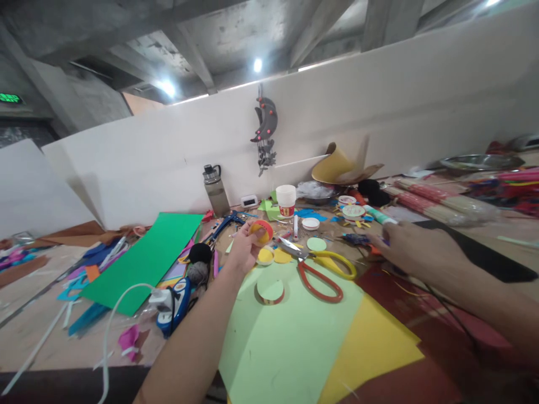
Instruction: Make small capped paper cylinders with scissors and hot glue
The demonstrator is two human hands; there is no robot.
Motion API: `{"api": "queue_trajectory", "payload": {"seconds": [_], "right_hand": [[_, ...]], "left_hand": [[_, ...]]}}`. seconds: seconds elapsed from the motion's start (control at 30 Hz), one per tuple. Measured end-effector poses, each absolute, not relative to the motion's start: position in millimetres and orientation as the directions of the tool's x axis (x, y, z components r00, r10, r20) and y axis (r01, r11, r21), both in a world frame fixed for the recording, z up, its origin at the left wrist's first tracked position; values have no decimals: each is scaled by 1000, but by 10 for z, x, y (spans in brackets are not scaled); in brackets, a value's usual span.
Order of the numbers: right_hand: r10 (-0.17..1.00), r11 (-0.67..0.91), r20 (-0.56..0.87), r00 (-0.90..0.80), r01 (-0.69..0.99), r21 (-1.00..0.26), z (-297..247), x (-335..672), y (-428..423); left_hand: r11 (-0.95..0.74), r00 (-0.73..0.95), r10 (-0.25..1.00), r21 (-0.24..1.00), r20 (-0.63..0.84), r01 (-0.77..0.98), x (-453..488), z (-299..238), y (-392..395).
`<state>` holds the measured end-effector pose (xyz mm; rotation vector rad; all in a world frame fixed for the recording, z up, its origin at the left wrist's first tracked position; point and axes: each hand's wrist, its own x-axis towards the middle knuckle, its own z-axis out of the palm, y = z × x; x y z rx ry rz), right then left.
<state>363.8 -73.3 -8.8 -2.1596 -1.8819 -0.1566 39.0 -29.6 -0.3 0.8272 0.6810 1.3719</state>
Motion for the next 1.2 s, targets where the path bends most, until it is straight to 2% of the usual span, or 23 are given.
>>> {"api": "queue_trajectory", "payload": {"seconds": [0.03,0.07,0.13,0.17,0.37,0.5,0.67,0.77,1.2], "right_hand": [[942,-72,309,129,979,-192,-4,3478,-773],[938,46,343,60,955,-292,75,3295,-811],[921,301,375,-107,806,-510,195,2891,-860],[901,380,407,-148,722,-579,229,2689,-867],[864,496,471,-179,466,-733,148,1932,-696],[856,510,507,-101,323,-797,77,1932,-606],[861,502,501,-91,316,-805,46,2060,-597],[869,487,490,-74,310,-816,44,2090,-609],[943,320,315,-110,35,-947,55,2085,-583]], "left_hand": [[-4,98,993,826,72,-564,397,-1,-305],[-19,104,990,825,93,-564,404,3,-315],[-48,126,982,831,140,-554,420,11,-336],[-68,130,978,835,165,-547,427,15,-345],[-193,67,964,853,257,-485,462,33,-389],[-208,64,963,875,261,-438,483,35,-425],[-163,186,950,906,251,-391,482,14,-437],[-130,193,957,915,216,-382,473,-1,-418],[-8,191,974,863,121,-505,469,25,-388]]}}
